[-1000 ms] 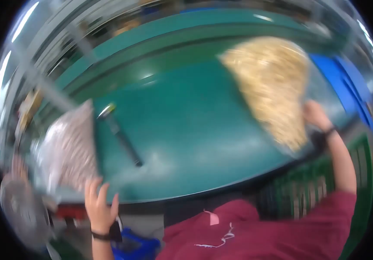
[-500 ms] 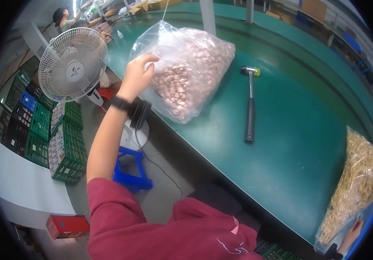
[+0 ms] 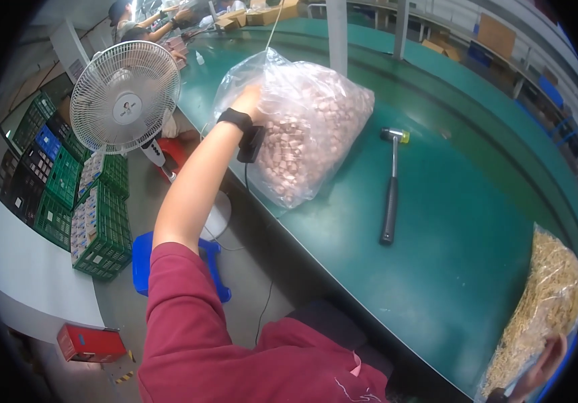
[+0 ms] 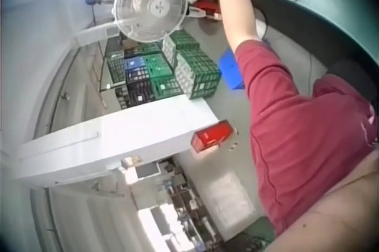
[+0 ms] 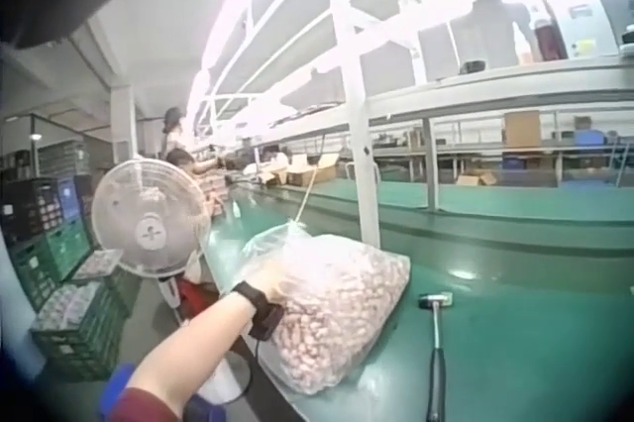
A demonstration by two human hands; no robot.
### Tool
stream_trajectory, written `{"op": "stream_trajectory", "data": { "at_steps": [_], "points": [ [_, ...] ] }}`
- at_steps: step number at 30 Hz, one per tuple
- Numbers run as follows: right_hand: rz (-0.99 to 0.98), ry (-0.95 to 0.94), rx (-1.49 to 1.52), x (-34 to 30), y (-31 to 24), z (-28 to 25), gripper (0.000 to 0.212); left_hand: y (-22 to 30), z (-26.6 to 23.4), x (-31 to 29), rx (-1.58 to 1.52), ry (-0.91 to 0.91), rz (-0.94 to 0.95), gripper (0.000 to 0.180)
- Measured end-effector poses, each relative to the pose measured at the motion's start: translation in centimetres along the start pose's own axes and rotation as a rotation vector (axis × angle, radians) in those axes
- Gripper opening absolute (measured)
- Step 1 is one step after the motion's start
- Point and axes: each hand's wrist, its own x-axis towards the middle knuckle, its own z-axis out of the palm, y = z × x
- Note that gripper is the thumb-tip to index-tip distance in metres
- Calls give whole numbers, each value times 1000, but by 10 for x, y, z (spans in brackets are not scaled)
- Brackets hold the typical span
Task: The person picks up a gold-colored sign and a pink peg, then presses the sign into the front of a pink box and inserts the peg into the side. The person then places the completed box into a green crate and repeats the process.
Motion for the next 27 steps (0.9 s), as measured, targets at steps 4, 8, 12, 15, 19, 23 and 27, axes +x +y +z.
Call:
{"op": "stream_trajectory", "data": {
  "at_steps": [4, 8, 12, 15, 19, 23, 27],
  "points": [
    [322, -317, 409, 4, -26, 72, 31, 10, -9, -26, 185, 166, 93, 23],
    [549, -529, 661, 30, -65, 144, 31, 40, -30, -52, 271, 500, 187, 11],
    [863, -693, 1075, 23, -72, 193, 36, 155, -40, -78, -109, 496, 283, 10],
    [982, -776, 1250, 16, -74, 222, 34, 208, -10, -83, -457, 105, 433, 12],
    [1064, -874, 1368, 3, -65, 244, 27, 257, 73, -79, -1032, -597, 397, 21],
    [1049, -788, 1404, 8, -34, 254, 24, 304, 153, -63, -1449, -818, 244, 22],
    [1258, -481, 1534, 26, -15, 262, 28, 315, 212, -55, -1658, -933, -1, 21]
  ]
}}
